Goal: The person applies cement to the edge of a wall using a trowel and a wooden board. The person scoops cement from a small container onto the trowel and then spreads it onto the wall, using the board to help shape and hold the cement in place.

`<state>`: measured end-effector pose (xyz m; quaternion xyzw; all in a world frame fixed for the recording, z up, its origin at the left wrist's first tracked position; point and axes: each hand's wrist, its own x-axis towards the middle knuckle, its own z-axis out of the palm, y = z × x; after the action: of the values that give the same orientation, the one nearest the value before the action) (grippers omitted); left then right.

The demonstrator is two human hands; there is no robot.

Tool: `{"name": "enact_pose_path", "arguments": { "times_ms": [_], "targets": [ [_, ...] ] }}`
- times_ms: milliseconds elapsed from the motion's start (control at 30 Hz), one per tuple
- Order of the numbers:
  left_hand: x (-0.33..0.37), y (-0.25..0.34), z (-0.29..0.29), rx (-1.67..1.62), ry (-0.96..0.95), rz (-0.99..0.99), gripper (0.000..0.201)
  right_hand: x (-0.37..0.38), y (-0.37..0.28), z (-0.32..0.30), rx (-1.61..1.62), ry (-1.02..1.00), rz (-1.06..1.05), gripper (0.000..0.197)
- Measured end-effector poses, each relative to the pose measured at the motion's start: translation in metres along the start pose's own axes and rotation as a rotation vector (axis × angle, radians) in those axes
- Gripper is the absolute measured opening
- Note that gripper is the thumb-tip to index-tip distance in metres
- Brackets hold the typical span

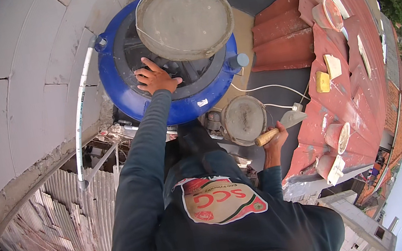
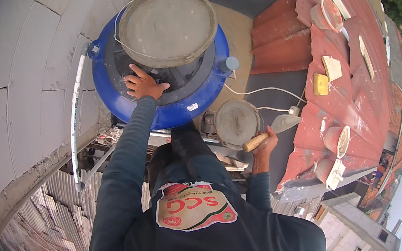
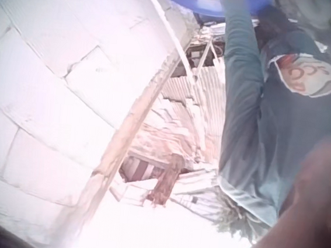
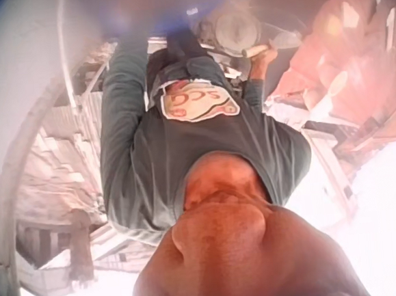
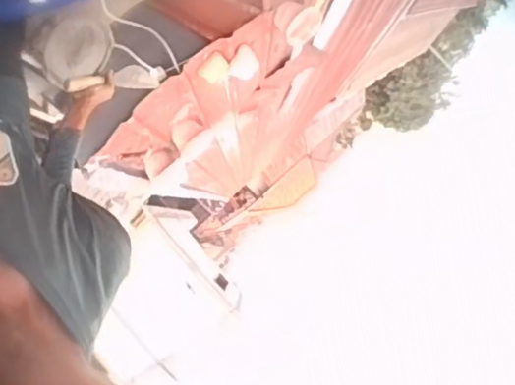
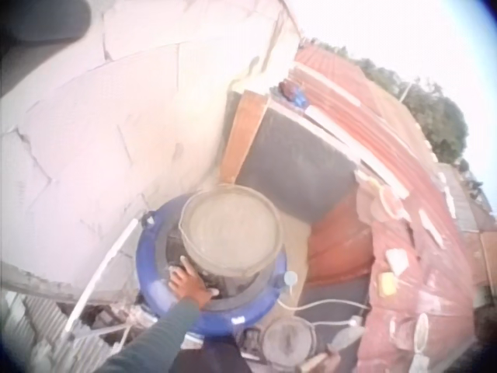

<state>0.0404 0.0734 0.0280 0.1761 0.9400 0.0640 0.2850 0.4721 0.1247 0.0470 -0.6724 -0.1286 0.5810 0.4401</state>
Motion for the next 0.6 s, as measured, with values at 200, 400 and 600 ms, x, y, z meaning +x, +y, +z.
{"name": "enact_pose_path", "arguments": {
  "times_ms": [200,400,600],
  "targets": [
    [0.006,-0.005,-0.002,0.010,0.010,-0.015,0.154,-0.037,-0.002,-0.009,-0.002,0.082,0.022,0.019],
    [0.005,0.000,0.001,0.008,-0.030,-0.049,0.156,-0.049,-0.005,-0.048,0.003,0.115,0.032,0.018],
    [0.008,-0.001,0.002,0.028,-0.027,-0.071,0.155,-0.057,-0.012,-0.076,-0.014,0.199,0.016,0.016]
  ]
}}
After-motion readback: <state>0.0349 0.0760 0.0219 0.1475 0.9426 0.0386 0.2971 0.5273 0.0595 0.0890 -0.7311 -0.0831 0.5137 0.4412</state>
